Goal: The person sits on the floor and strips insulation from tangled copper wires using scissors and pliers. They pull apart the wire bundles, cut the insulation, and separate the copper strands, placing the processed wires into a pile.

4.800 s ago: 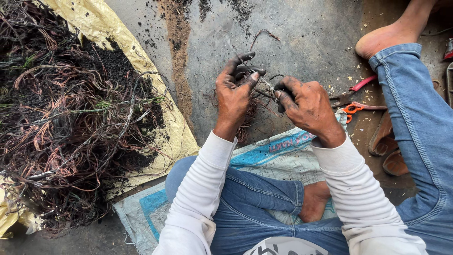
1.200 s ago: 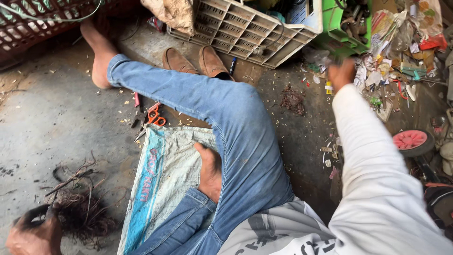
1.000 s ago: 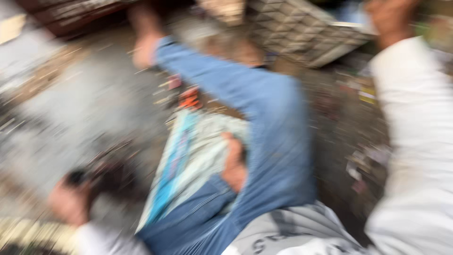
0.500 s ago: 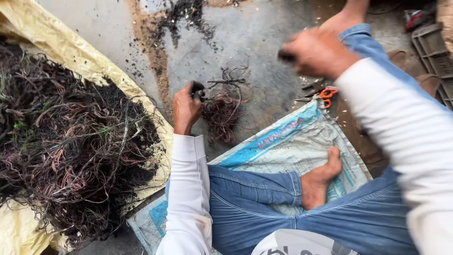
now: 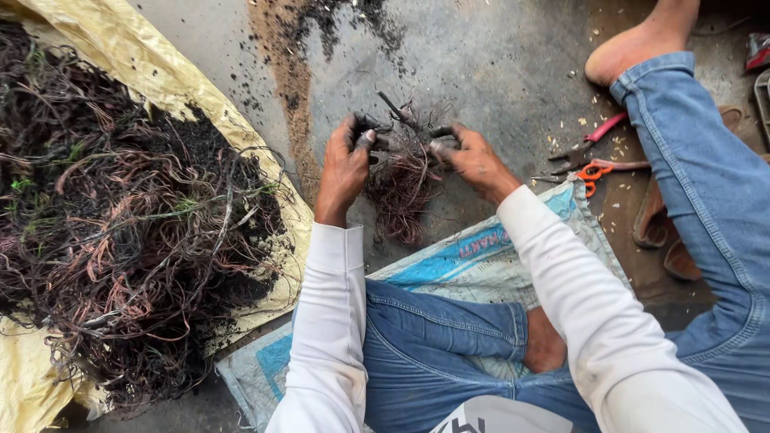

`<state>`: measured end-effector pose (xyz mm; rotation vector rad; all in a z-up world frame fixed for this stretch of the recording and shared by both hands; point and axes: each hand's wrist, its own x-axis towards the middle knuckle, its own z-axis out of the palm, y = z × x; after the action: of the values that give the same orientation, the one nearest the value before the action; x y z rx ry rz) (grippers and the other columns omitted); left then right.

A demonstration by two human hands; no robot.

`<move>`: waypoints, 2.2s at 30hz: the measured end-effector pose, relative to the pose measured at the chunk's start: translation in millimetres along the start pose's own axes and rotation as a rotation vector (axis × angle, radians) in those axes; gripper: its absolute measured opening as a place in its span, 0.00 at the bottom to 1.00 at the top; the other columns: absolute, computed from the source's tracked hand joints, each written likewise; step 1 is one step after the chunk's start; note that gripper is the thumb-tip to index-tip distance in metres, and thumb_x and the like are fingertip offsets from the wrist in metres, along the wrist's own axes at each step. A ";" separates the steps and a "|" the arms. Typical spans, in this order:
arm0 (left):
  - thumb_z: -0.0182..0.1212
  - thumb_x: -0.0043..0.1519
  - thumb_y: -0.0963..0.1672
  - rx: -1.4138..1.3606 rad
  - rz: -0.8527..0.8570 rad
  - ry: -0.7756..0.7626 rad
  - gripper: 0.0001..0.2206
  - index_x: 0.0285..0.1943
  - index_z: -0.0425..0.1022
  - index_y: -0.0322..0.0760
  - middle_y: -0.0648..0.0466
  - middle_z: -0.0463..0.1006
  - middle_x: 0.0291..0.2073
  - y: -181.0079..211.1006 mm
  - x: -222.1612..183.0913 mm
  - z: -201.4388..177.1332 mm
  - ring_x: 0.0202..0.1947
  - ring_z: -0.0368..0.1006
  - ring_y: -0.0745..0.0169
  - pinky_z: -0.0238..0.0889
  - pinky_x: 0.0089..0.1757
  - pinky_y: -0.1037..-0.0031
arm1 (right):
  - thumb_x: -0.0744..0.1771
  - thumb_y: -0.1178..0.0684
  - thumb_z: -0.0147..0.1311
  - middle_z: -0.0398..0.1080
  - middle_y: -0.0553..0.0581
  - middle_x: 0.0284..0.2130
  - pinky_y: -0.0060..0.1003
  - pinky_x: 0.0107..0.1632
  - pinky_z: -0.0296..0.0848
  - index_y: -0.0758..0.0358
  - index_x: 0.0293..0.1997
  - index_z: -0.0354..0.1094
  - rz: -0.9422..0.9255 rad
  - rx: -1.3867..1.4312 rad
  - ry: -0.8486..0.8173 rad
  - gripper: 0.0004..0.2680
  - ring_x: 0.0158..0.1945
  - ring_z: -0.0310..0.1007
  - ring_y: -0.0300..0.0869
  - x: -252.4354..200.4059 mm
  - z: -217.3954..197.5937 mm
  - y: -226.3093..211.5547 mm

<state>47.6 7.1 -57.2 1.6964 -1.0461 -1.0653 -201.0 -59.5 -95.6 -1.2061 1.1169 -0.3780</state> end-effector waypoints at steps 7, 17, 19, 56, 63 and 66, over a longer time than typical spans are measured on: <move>0.57 0.65 0.37 -0.063 0.283 0.095 0.04 0.46 0.74 0.30 0.46 0.77 0.52 13.6 -2.5 -3.0 0.49 0.74 0.54 0.69 0.51 0.67 | 0.69 0.47 0.50 0.75 0.54 0.37 0.38 0.49 0.78 0.67 0.52 0.70 0.038 0.626 0.086 0.13 0.41 0.76 0.38 -17.4 -10.5 -40.9; 0.52 0.70 0.40 -0.291 0.120 0.122 0.05 0.46 0.72 0.32 0.52 0.80 0.37 -4.0 3.1 -2.0 0.40 0.76 0.62 0.72 0.45 0.69 | 0.72 0.55 0.54 0.75 0.51 0.33 0.31 0.43 0.73 0.67 0.43 0.73 -0.193 0.068 0.252 0.06 0.35 0.73 0.33 -30.4 -19.7 -86.3; 0.53 0.69 0.40 -0.304 0.086 0.077 0.05 0.49 0.73 0.31 0.47 0.81 0.38 -29.8 5.7 1.2 0.42 0.78 0.59 0.72 0.48 0.67 | 0.72 0.55 0.54 0.75 0.53 0.32 0.32 0.39 0.70 0.66 0.44 0.72 -0.125 0.061 0.243 0.05 0.33 0.69 0.35 -27.6 -17.2 -88.2; 0.73 0.59 0.43 -0.768 0.041 -0.014 0.19 0.56 0.78 0.24 0.50 0.82 0.44 17.5 -7.0 23.1 0.44 0.76 0.66 0.72 0.47 0.74 | 0.68 0.59 0.60 0.77 0.54 0.39 0.31 0.50 0.76 0.66 0.46 0.71 -0.372 -0.139 0.112 0.05 0.43 0.76 0.35 -41.9 56.0 -97.1; 0.71 0.61 0.44 -0.461 0.123 -0.099 0.18 0.58 0.79 0.28 0.51 0.84 0.45 27.0 -12.6 8.3 0.46 0.78 0.68 0.72 0.49 0.77 | 0.66 0.62 0.59 0.74 0.68 0.48 0.40 0.47 0.78 0.70 0.52 0.72 -0.784 -0.682 0.378 0.10 0.49 0.74 0.54 -52.4 40.9 -163.1; 0.72 0.59 0.43 -0.473 0.146 -0.178 0.20 0.59 0.77 0.29 0.53 0.84 0.45 28.1 -14.8 6.5 0.46 0.77 0.68 0.72 0.49 0.77 | 0.63 0.62 0.59 0.74 0.68 0.45 0.44 0.47 0.75 0.73 0.52 0.72 -0.972 -0.819 0.225 0.13 0.46 0.74 0.56 -39.8 36.0 -188.8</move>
<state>31.6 11.4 -29.4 1.1479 -0.9209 -1.2668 -131.3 -80.6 86.6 -2.4797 0.8024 -0.8446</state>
